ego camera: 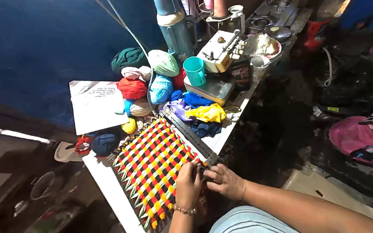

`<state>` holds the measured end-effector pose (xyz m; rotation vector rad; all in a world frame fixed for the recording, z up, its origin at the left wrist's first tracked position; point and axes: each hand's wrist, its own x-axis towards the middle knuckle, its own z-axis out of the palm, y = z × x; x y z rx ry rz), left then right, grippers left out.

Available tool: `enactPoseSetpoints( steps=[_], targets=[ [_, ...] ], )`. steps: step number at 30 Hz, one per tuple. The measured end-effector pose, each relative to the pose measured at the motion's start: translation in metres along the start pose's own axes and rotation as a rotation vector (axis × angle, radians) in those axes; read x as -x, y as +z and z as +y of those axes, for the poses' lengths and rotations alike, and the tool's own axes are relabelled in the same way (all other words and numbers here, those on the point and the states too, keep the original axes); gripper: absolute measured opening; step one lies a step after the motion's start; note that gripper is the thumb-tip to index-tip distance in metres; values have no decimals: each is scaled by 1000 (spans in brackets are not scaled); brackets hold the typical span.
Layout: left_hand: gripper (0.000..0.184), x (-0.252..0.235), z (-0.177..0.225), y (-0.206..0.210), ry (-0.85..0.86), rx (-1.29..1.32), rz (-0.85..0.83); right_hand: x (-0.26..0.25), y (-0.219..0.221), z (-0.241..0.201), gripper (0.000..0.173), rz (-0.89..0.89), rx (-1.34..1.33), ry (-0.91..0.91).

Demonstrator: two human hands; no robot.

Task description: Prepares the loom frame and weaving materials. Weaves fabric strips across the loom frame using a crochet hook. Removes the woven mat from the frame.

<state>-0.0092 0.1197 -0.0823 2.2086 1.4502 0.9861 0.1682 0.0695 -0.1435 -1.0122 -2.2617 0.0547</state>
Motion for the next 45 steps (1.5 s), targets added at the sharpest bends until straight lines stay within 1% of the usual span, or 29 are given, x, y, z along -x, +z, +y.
enactPoseSetpoints(
  steps=[2, 4, 6, 7, 8, 9, 11, 14, 17, 19, 21, 22, 24, 26, 27, 29, 30, 31, 32, 34, 37, 38, 39, 41, 43, 45],
  targets=[
    [16, -1, 0, -1, -19, 36, -13, 7, 4, -11, 24, 70, -57, 156],
    [16, -2, 0, -3, -36, 64, -29, 9, 4, -24, 29, 72, -141, 378],
    [15, -3, 0, -4, -48, 83, -39, 4, -3, -36, 30, -39, -285, 636],
    [15, -3, -1, -4, -53, 93, -44, 0, -8, -39, 35, -141, -382, 748],
    [14, -4, -1, -4, -58, 102, -53, -4, -12, -39, 39, -228, -456, 814],
    [14, -5, -1, -4, -65, 112, -61, -6, -14, -39, 39, -262, -507, 831],
    [14, -6, -1, -5, -89, 134, -77, -7, -20, -44, 34, -255, -574, 803],
    [15, -9, -2, -7, -115, 161, -90, -2, -29, -61, 31, -108, -520, 750],
    [17, -10, -4, -9, -54, 203, -92, -4, -45, -77, 36, -27, -497, 796],
    [21, -10, -7, -9, 2, 234, -94, -11, -57, -84, 37, 3, -498, 885],
    [25, -9, -9, -8, 34, 276, -97, -21, -71, -87, 38, 21, -565, 982],
    [25, -9, -10, -8, 38, 290, -101, -27, -78, -88, 38, 32, -642, 1040],
    [23, -9, -13, -9, 37, 323, -119, -40, -93, -87, 35, 83, -868, 1221],
    [23, -12, -16, -14, 14, 364, -186, -54, -107, -84, 31, 199, -1108, 1386],
    [23, -15, -17, -18, -9, 372, -235, -58, -114, -82, 32, 252, -1209, 1417],
    [25, -24, -13, -28, -80, 342, -385, -62, -123, -77, 36, 350, -1329, 1406],
    [34, -30, -10, -33, -118, 305, -477, -64, -124, -76, 35, 391, -1337, 1395],
    [40, -35, -6, -38, -145, 255, -566, -67, -122, -77, 33, 427, -1301, 1383],
    [42, -40, -2, -40, -147, 209, -616, -70, -118, -78, 30, 461, -1227, 1362],
    [37, -47, 1, -39, -74, 157, -605, -73, -105, -78, 26, 537, -994, 1259],
    [21, -54, -10, -31, 149, 181, -486, -71, -83, -68, 32, 631, -535, 1006],
    [18, -56, -17, -27, 224, 196, -457, -73, -78, -63, 32, 656, -483, 953],
    [16, -58, -23, -24, 293, 199, -435, -78, -77, -60, 31, 678, -515, 939],
    [16, -60, -32, -17, 383, 208, -410, -90, -78, -55, 28, 769, -759, 970],
    [16, -60, -38, -12, 426, 217, -390, -100, -76, -52, 36, 889, -1048, 958],
    [15, -59, -41, -8, 445, 229, -348, -107, -75, -50, 41, 981, -1239, 915]
  ],
)
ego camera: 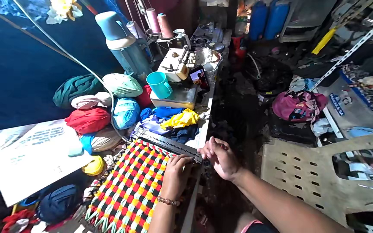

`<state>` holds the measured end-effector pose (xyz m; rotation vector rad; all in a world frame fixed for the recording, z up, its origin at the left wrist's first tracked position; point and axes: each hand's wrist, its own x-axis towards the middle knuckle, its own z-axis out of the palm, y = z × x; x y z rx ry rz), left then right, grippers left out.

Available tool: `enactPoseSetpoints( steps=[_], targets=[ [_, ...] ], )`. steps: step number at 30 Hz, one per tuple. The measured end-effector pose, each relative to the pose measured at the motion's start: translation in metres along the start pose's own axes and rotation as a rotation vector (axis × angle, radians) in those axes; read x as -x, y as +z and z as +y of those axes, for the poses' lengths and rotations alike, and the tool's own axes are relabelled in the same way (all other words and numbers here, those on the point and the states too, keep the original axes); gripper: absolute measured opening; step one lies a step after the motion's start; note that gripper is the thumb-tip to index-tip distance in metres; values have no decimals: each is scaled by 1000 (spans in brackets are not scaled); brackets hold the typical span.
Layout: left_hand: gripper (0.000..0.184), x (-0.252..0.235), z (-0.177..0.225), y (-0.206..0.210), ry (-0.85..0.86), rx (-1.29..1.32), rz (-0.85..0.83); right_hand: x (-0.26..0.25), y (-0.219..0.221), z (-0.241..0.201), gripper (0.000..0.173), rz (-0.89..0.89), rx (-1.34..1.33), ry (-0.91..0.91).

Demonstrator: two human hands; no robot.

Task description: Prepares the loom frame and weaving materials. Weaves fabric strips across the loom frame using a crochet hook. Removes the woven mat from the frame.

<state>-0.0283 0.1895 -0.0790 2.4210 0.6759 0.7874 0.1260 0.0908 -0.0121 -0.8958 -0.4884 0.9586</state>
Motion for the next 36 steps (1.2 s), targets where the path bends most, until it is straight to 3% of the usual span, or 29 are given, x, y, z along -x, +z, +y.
enactPoseSetpoints(
  steps=[8, 26, 36],
  targets=[
    [16, 7, -7, 3, -71, 136, 37, -17, -23, 20, 68, 323, -492, 118],
    [18, 6, -9, 3, -130, 164, -7, -17, -35, 49, 68, 204, -572, 35],
    [17, 7, -6, 5, -137, 130, -39, -17, -45, 58, 59, -43, -468, 22]
  ],
)
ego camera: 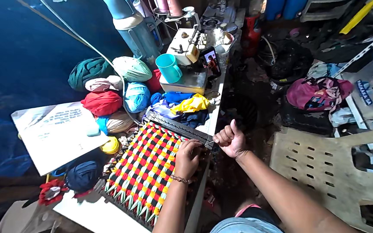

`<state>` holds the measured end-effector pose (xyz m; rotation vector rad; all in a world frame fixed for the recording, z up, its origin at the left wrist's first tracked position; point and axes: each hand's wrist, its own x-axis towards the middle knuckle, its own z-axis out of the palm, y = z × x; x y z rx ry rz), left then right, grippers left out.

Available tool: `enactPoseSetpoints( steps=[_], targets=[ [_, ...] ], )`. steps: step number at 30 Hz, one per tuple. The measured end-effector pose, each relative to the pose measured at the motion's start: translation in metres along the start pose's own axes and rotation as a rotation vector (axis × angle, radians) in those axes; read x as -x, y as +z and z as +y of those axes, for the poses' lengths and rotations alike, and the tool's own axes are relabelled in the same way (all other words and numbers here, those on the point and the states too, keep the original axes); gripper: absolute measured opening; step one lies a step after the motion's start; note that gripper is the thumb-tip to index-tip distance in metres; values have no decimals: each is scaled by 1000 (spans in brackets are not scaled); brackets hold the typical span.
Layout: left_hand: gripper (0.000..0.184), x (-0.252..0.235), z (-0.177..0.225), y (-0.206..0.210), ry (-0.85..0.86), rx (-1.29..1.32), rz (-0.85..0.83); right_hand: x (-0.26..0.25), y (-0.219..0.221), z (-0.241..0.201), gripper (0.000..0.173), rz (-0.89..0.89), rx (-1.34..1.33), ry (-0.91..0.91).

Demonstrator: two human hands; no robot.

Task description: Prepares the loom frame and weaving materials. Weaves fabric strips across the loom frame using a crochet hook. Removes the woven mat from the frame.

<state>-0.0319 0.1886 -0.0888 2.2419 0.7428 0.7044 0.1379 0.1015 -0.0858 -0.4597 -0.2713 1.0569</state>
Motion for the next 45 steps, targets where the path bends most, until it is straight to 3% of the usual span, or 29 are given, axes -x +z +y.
enactPoseSetpoints(
  steps=[3, 7, 9, 11, 15, 24, 36, 39, 42, 45],
  targets=[
    [16, 0, 1, 2, 24, -35, -7, 0, -5, -1, 53, -121, 128, -13],
    [15, 1, 0, 2, 63, -61, 12, -3, 1, -6, 46, -502, 568, -75],
    [15, 1, 3, 3, 50, -59, 13, -5, 4, -9, 48, -593, 663, -81],
    [14, 1, 8, 1, -6, -53, -6, -6, 5, -7, 47, -541, 540, -58],
    [15, 1, 12, 1, -51, -57, 8, -8, 7, -6, 48, -276, 222, 24],
    [18, 0, 19, 2, -159, -64, 17, -12, 14, -3, 47, -305, 225, -23],
    [17, 1, 19, 6, -148, -82, 4, -4, 4, -4, 48, -309, 220, 37],
    [22, 0, 33, 3, -218, -91, -72, -4, 1, -3, 45, -382, 319, -35],
    [33, 7, 35, 8, -142, -119, -48, -4, -1, -6, 46, -497, 434, -72],
    [47, 15, 27, 11, -84, -140, -14, -2, -1, -9, 46, -495, 467, -78]
  ],
)
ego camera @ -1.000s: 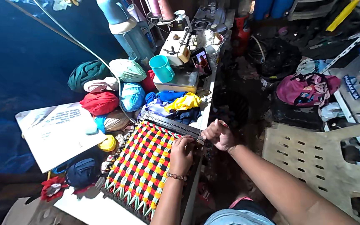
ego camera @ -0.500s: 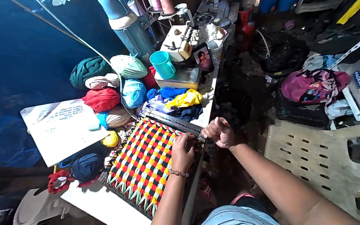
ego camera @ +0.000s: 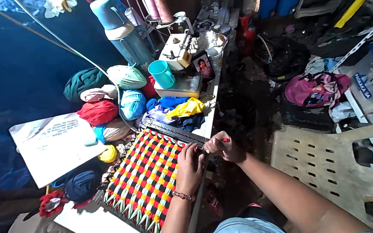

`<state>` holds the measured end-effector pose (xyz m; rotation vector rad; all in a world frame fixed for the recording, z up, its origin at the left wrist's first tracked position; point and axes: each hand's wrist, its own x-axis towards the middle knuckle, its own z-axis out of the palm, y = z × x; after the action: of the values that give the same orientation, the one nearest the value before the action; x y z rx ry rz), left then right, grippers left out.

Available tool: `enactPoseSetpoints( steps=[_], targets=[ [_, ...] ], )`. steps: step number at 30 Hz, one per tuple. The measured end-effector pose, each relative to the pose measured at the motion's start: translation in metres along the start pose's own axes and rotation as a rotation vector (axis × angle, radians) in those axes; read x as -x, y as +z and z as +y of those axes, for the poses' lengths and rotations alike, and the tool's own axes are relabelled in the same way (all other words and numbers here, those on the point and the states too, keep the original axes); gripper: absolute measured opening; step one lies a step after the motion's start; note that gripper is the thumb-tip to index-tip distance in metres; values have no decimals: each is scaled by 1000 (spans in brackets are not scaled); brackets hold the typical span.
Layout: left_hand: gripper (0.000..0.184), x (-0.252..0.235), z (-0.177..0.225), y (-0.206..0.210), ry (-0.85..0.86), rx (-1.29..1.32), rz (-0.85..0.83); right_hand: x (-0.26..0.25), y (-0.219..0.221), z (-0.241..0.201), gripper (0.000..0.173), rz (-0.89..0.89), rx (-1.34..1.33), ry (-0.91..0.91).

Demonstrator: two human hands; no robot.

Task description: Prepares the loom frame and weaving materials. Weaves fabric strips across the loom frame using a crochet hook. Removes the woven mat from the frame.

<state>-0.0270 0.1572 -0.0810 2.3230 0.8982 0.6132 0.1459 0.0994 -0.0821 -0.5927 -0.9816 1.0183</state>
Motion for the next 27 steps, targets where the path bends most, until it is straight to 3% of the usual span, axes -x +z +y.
enactPoseSetpoints(
  steps=[2, 6, 13, 20, 24, 27],
  targets=[
    [53, 3, -1, 2, 24, -24, -7, 1, -1, -2, 46, -1, 33, 4],
    [41, 4, 5, 8, 82, -90, 41, 1, -3, -4, 47, -8, 61, -4],
    [43, 6, 3, 10, 87, -114, 66, -12, 0, -4, 47, 27, 32, 43],
    [39, 4, 3, 10, 115, -137, 83, -4, -12, -14, 50, -67, 178, 86],
    [38, 4, 4, 10, 120, -132, 86, -5, -3, -25, 51, -32, 194, 116],
    [35, 4, 4, 10, 130, -125, 93, -16, 14, -40, 50, 94, 159, 195]
  ],
)
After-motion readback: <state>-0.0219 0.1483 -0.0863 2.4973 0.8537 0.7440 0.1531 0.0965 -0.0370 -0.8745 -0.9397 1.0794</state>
